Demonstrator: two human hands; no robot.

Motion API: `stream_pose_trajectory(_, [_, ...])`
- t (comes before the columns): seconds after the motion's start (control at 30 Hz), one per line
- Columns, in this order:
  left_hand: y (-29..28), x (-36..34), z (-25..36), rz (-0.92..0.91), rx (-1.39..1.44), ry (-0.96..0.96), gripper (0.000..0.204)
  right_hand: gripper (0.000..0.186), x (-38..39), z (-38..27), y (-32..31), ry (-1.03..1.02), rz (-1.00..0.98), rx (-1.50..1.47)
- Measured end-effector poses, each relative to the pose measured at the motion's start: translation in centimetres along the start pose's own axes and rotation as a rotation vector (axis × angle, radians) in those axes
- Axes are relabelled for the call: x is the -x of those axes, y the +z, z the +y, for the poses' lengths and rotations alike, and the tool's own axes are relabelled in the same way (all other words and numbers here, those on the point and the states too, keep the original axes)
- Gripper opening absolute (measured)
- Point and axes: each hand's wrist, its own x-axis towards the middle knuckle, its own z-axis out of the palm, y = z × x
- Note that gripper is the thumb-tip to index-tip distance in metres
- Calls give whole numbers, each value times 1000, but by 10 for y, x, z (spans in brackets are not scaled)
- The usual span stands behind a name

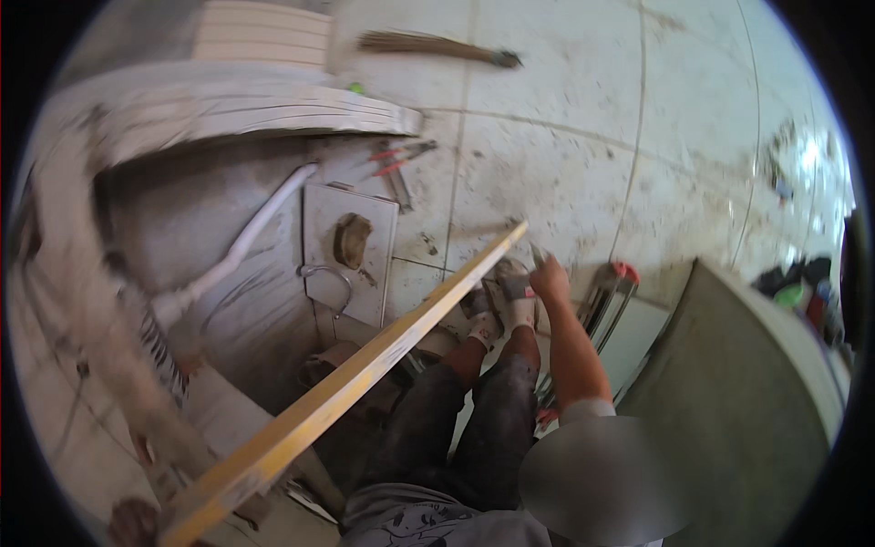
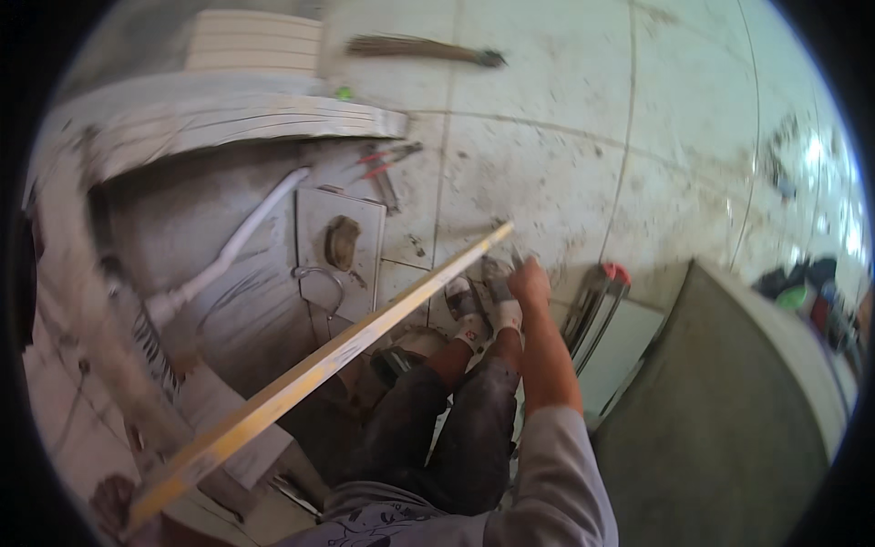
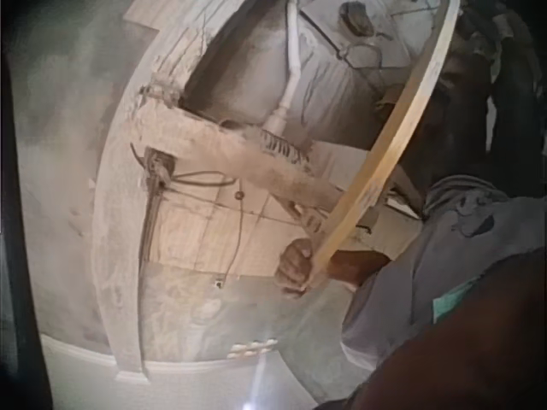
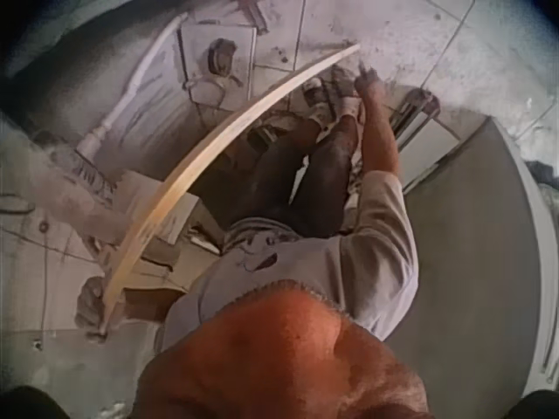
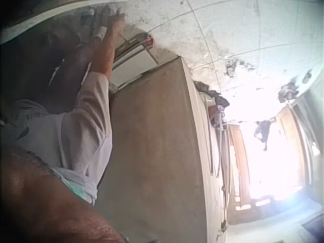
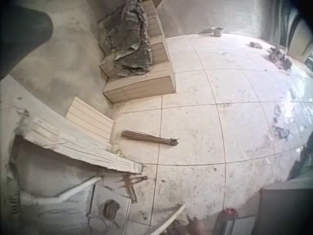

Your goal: Install floor tiles in a bathroom by leveling the surface, cleaning tiles, and measuring.

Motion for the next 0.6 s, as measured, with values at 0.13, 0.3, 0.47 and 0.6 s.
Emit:
stream_pose_trajectory(0.13, [36, 44, 35, -218, 890, -474, 21, 27, 46, 58, -17, 18, 144, -97])
stream_pose_trajectory(0.3, [105, -50, 92, -879, 1884, 216, 13, 39, 116, 36, -123, -282, 255, -129])
stream_pose_trajectory(0.47, [15, 6, 115, -518, 1668, -845, 8, 39, 240, -131, -235, -632, 242, -67])
stream_pose_trajectory(0.6, [-5, 41, 111, -386, 1701, -910, 16, 33, 382, -276, -278, -1005, 23, -63])
